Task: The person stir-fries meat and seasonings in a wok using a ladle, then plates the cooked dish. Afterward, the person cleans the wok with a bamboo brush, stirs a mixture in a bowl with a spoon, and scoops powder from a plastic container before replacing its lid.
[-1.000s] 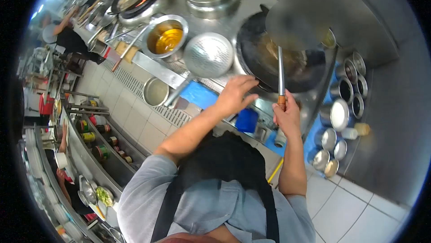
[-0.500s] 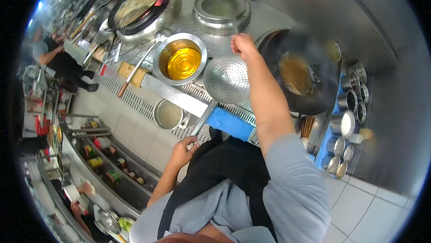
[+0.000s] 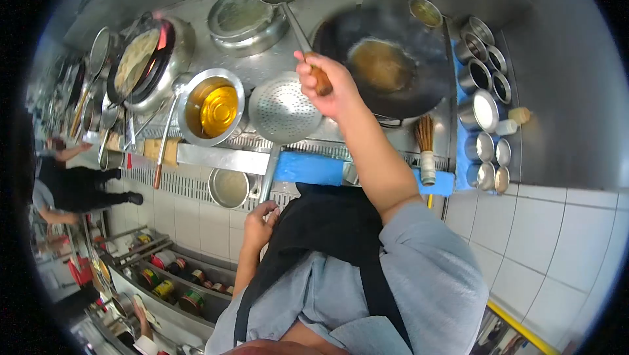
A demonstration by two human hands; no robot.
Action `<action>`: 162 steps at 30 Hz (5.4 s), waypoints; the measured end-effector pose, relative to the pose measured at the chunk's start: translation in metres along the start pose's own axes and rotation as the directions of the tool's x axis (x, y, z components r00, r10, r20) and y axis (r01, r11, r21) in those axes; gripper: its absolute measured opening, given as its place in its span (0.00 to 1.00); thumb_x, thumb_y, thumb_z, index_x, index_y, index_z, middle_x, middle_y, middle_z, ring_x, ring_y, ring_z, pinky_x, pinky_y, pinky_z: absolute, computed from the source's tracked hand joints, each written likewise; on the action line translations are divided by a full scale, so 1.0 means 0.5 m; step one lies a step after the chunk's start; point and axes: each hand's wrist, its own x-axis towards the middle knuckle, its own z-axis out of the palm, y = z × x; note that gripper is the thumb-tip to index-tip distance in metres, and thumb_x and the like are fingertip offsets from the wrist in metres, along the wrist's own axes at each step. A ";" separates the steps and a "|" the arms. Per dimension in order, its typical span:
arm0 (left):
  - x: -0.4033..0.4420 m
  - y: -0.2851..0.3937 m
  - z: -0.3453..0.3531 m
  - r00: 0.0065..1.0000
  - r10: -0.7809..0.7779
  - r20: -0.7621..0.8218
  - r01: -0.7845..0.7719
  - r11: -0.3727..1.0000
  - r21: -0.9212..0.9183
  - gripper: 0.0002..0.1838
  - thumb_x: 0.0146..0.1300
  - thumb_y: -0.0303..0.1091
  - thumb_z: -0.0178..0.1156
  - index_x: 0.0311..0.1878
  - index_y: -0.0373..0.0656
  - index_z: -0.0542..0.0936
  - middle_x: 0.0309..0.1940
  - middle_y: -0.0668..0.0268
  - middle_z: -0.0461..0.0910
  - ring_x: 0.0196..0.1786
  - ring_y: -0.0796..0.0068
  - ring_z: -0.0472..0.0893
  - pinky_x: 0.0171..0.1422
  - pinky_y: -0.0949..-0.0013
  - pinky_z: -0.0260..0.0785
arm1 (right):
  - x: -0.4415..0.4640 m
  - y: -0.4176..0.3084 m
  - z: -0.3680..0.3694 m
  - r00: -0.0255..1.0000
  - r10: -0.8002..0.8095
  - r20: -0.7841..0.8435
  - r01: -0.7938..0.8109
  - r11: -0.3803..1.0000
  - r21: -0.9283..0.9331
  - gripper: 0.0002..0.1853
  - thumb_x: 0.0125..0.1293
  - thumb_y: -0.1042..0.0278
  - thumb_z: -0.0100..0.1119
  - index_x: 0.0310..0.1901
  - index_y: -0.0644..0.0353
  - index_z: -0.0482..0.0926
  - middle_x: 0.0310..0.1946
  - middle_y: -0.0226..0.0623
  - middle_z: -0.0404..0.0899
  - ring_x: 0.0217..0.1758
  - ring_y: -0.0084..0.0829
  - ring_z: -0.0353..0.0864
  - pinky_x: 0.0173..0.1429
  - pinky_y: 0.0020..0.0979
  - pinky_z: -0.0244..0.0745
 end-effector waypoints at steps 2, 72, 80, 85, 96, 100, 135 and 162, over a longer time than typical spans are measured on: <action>0.019 0.023 0.026 0.998 0.041 0.037 -0.040 0.999 -0.031 0.15 0.67 0.31 0.71 0.54 0.37 0.86 0.46 0.54 0.90 0.49 0.59 0.89 0.51 0.62 0.80 | -0.108 -0.016 0.005 0.998 -0.047 -0.050 0.043 0.995 -0.085 0.19 0.73 0.66 0.61 0.62 0.63 0.74 0.34 0.31 0.77 0.28 0.22 0.75 0.28 0.25 0.67; 0.282 0.358 0.113 0.804 0.117 0.582 0.519 0.340 -0.785 0.23 0.73 0.32 0.57 0.67 0.31 0.73 0.45 0.59 0.83 0.32 0.77 0.77 0.28 0.75 0.65 | -0.177 -0.241 -0.198 0.721 -0.687 -0.091 -0.601 -0.555 -0.575 0.26 0.65 0.52 0.67 0.65 0.39 0.81 0.52 0.44 0.88 0.57 0.46 0.88 0.62 0.46 0.82; 0.265 0.326 0.131 0.802 0.541 0.253 -0.581 0.804 0.127 0.28 0.67 0.25 0.61 0.70 0.34 0.72 0.46 0.49 0.85 0.39 0.54 0.86 0.37 0.56 0.78 | -0.351 -0.351 -0.214 0.448 -0.894 0.016 -0.441 -0.236 -0.866 0.27 0.66 0.50 0.68 0.63 0.50 0.84 0.47 0.44 0.90 0.48 0.40 0.90 0.55 0.40 0.82; 0.297 0.322 0.178 0.915 0.341 0.217 -0.391 0.881 0.267 0.30 0.65 0.27 0.64 0.71 0.37 0.70 0.40 0.50 0.83 0.37 0.56 0.86 0.38 0.58 0.79 | -0.432 -0.367 -0.028 0.222 -0.962 0.158 0.092 -0.140 -0.986 0.29 0.70 0.65 0.70 0.70 0.63 0.77 0.59 0.42 0.83 0.51 0.25 0.83 0.54 0.28 0.79; 0.128 0.447 0.278 0.919 0.387 0.074 -0.387 0.922 -0.024 0.26 0.63 0.25 0.65 0.65 0.33 0.77 0.32 0.54 0.80 0.31 0.67 0.77 0.39 0.63 0.73 | -0.510 -0.283 -0.318 0.547 -0.822 -0.157 -0.339 -0.046 -0.940 0.39 0.72 0.51 0.62 0.80 0.52 0.62 0.72 0.59 0.71 0.70 0.61 0.76 0.70 0.49 0.74; 0.026 0.454 0.311 0.936 0.332 0.121 -0.340 0.938 0.061 0.28 0.63 0.22 0.65 0.68 0.34 0.76 0.30 0.67 0.75 0.31 0.79 0.71 0.38 0.72 0.69 | -0.783 -0.242 -0.424 0.428 -0.885 -0.183 -0.109 0.151 -0.983 0.35 0.74 0.59 0.63 0.80 0.56 0.65 0.72 0.48 0.74 0.66 0.43 0.82 0.67 0.39 0.77; 0.214 0.218 0.516 0.863 0.211 0.458 -0.437 0.766 0.472 0.35 0.57 0.59 0.70 0.58 0.39 0.85 0.62 0.54 0.81 0.73 0.53 0.71 0.82 0.41 0.52 | -0.039 -0.234 -0.247 0.863 -0.451 -0.229 -0.378 -0.275 -0.884 0.31 0.66 0.56 0.68 0.71 0.50 0.79 0.56 0.53 0.87 0.60 0.50 0.87 0.63 0.44 0.80; 0.132 0.250 0.291 0.894 0.055 0.445 0.441 0.068 -0.895 0.35 0.69 0.42 0.66 0.75 0.35 0.69 0.66 0.45 0.79 0.64 0.47 0.83 0.71 0.44 0.76 | -0.307 -0.541 -0.264 0.839 -0.461 -0.290 -0.541 -0.643 -0.541 0.26 0.60 0.55 0.68 0.62 0.41 0.84 0.53 0.39 0.89 0.58 0.45 0.88 0.61 0.47 0.82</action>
